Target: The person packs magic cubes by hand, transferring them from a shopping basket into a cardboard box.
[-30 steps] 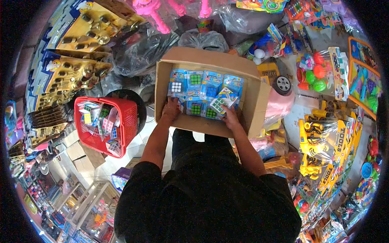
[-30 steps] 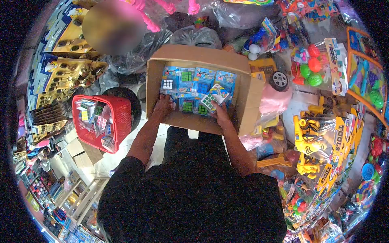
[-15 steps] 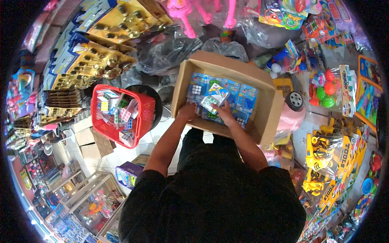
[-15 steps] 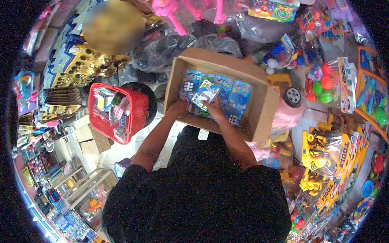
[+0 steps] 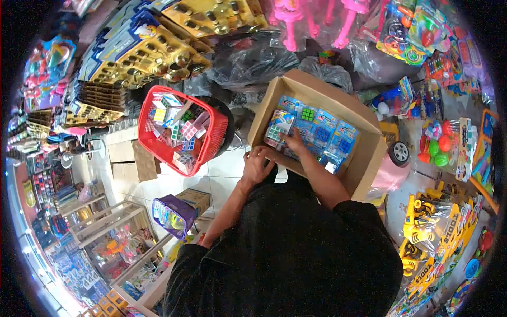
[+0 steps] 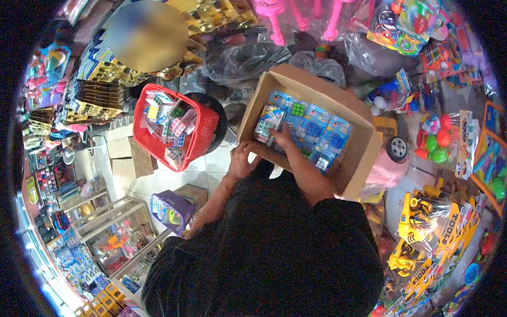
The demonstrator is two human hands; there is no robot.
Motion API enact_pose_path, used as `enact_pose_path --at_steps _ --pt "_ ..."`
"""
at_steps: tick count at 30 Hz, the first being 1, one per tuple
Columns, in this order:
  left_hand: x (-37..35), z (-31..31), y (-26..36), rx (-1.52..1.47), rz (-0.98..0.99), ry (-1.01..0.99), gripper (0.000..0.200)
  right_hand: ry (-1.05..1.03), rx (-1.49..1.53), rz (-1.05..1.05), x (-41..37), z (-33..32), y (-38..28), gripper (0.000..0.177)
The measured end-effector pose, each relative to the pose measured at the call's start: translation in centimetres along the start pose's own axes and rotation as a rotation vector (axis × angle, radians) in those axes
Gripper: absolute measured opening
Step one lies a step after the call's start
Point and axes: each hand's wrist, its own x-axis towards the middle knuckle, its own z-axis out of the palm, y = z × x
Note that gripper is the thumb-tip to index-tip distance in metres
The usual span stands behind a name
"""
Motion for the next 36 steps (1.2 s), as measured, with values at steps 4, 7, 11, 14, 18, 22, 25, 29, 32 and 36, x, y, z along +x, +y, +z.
enact_pose_path --at_steps 4,7,11,14,18,22,25,29,32,36 --pt "-0.9 0.4 -3.4 -0.241 -0.051 -0.082 0.034 -0.224 -0.212 0.157 -0.2 -0.4 -0.7 0.055" --pt "-0.8 -0.2 -3.8 -0.305 0.002 -0.084 0.033 -0.315 -0.306 0.278 -1.3 -0.2 -1.7 0.056" --pt "-0.9 -1.5 -4.2 -0.306 0.018 -0.043 0.028 -0.315 -0.315 0.242 -3.2 0.4 -3.6 0.067" --pt "-0.8 -2.2 -5.1 -0.349 0.057 0.038 0.027 -0.099 -0.426 0.287 -3.7 0.9 -3.8 0.074" --pt "-0.6 -2.8 -5.3 -0.432 0.047 0.103 0.023 0.041 -0.305 0.177 -5.6 -0.2 -3.0 0.071" --pt "-1.4 -2.7 -5.6 -0.599 -0.045 0.004 0.012 0.130 -0.103 -0.002 -9.1 -1.7 -2.1 0.048" --pt "-3.1 -0.2 -7.4 -0.712 -0.032 -0.232 0.014 0.095 0.055 -0.136 -15.7 -1.4 -3.6 0.031" --pt "-5.2 1.5 -7.6 -0.615 0.065 -0.614 0.017 -0.017 0.055 -0.002 -23.2 1.6 -1.7 0.031" --pt "-8.0 6.5 -11.8 -0.506 0.128 -0.780 0.021 -0.140 -0.333 0.080 -23.2 2.7 7.3 0.044" --pt "-11.5 13.2 -19.9 -0.065 0.101 -1.223 0.045 -0.005 -0.665 0.192 -22.1 1.4 12.7 0.060"
